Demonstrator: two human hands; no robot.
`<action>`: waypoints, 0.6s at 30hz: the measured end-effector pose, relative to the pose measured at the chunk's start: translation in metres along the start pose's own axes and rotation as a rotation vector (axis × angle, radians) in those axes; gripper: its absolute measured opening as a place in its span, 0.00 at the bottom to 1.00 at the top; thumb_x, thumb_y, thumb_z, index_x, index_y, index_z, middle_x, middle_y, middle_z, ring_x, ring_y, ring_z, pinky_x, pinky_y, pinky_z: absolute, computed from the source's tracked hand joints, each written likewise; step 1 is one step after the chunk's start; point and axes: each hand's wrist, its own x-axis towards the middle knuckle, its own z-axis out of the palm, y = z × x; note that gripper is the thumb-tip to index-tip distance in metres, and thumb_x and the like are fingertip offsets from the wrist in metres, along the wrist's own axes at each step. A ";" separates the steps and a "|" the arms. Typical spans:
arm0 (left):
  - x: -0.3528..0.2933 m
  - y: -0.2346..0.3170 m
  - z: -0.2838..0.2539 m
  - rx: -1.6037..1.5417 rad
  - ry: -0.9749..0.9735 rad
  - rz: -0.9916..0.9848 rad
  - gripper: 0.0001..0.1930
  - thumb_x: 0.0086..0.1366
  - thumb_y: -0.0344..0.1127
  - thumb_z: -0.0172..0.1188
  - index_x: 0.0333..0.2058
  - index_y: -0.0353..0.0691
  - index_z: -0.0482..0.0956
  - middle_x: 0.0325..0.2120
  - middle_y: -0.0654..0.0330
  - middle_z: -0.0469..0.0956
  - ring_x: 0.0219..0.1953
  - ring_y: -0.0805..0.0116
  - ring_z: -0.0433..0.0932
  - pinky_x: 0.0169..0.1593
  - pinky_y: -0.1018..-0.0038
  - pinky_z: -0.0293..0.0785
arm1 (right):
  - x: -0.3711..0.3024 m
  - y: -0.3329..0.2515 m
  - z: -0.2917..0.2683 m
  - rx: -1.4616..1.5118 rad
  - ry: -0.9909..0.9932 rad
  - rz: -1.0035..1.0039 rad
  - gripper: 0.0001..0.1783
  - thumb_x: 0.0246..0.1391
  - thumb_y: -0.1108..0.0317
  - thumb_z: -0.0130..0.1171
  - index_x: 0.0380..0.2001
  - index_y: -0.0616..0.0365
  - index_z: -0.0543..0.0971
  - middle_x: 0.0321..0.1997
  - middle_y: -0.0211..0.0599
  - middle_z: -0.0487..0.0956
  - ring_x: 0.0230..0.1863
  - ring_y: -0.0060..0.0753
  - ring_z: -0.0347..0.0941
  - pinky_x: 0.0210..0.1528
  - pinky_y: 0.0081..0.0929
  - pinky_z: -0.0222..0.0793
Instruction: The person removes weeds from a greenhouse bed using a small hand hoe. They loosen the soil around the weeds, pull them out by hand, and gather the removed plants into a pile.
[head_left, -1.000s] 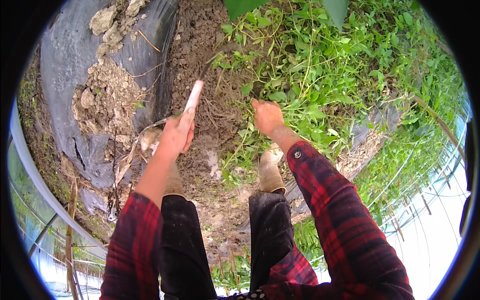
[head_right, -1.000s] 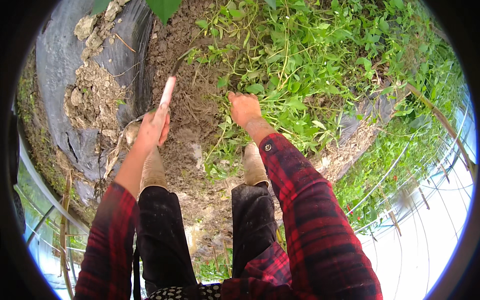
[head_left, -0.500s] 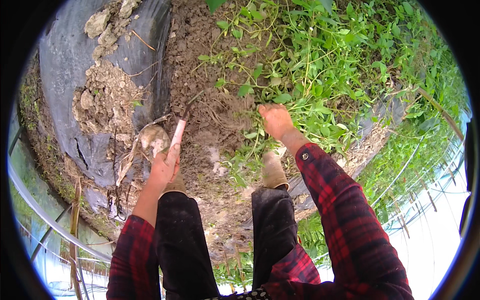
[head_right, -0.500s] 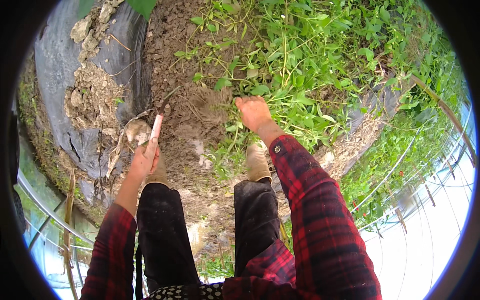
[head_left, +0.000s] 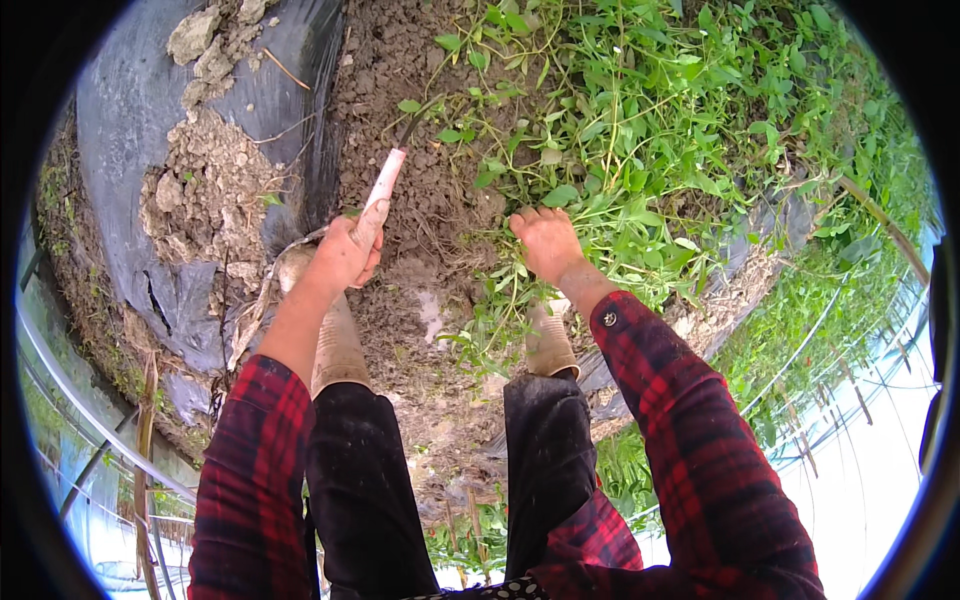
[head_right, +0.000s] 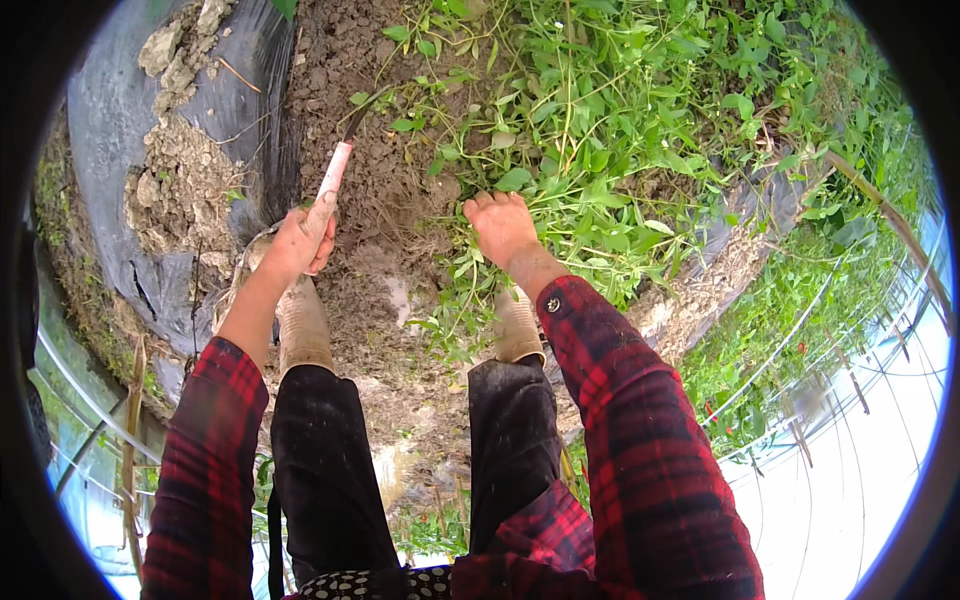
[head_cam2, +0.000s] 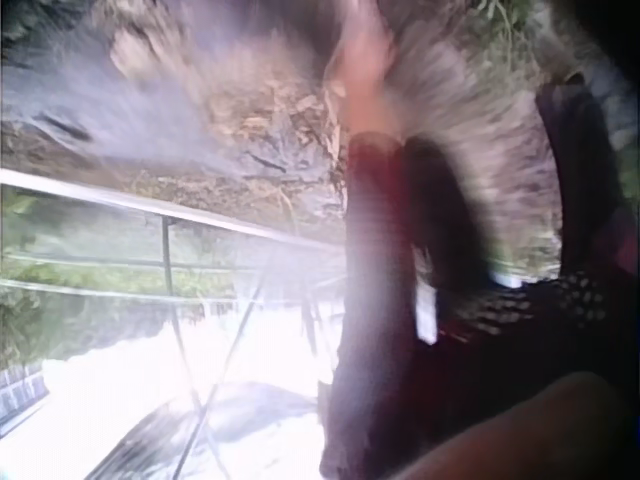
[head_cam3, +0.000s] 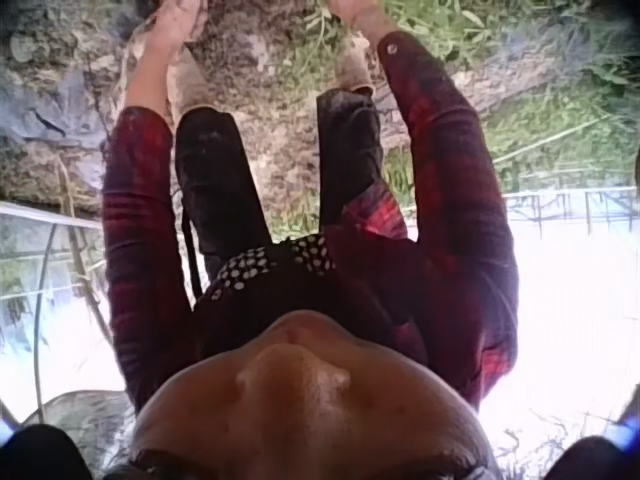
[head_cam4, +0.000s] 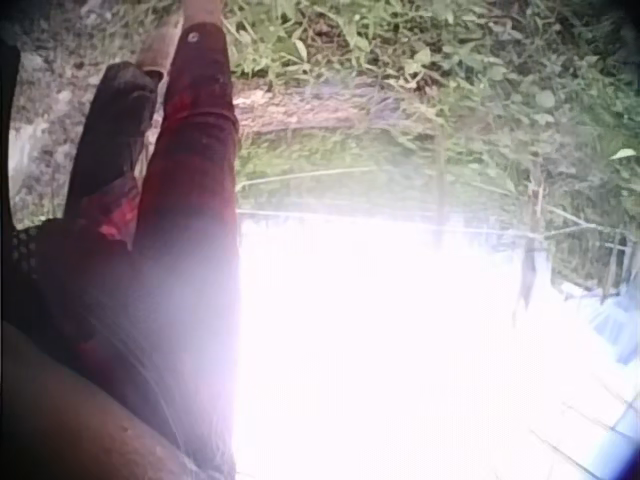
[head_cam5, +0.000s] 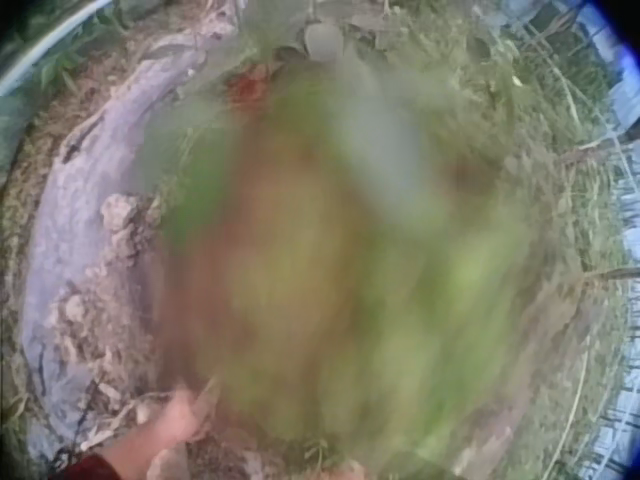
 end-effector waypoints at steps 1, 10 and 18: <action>-0.006 0.000 0.001 -0.085 -0.005 -0.045 0.26 0.63 0.58 0.45 0.21 0.39 0.63 0.08 0.66 0.59 0.07 0.76 0.54 0.10 0.75 0.47 | -0.001 -0.002 -0.004 -0.008 -0.006 0.005 0.13 0.38 0.73 0.55 0.32 0.55 0.72 0.37 0.37 0.74 0.43 0.40 0.71 0.48 0.38 0.64; -0.078 -0.049 0.025 -0.178 0.027 -0.198 0.24 0.64 0.57 0.43 0.22 0.41 0.62 0.07 0.66 0.58 0.06 0.76 0.55 0.10 0.77 0.51 | -0.031 0.013 -0.005 0.041 -0.075 -0.010 0.13 0.36 0.73 0.54 0.30 0.56 0.71 0.31 0.40 0.76 0.38 0.42 0.73 0.45 0.36 0.65; -0.156 -0.041 0.059 -0.810 0.249 -0.200 0.23 0.64 0.58 0.42 0.22 0.44 0.63 0.08 0.66 0.57 0.08 0.75 0.55 0.13 0.78 0.52 | -0.090 0.056 -0.016 -0.144 -0.288 0.071 0.15 0.39 0.72 0.53 0.36 0.55 0.71 0.33 0.39 0.75 0.35 0.39 0.76 0.38 0.39 0.68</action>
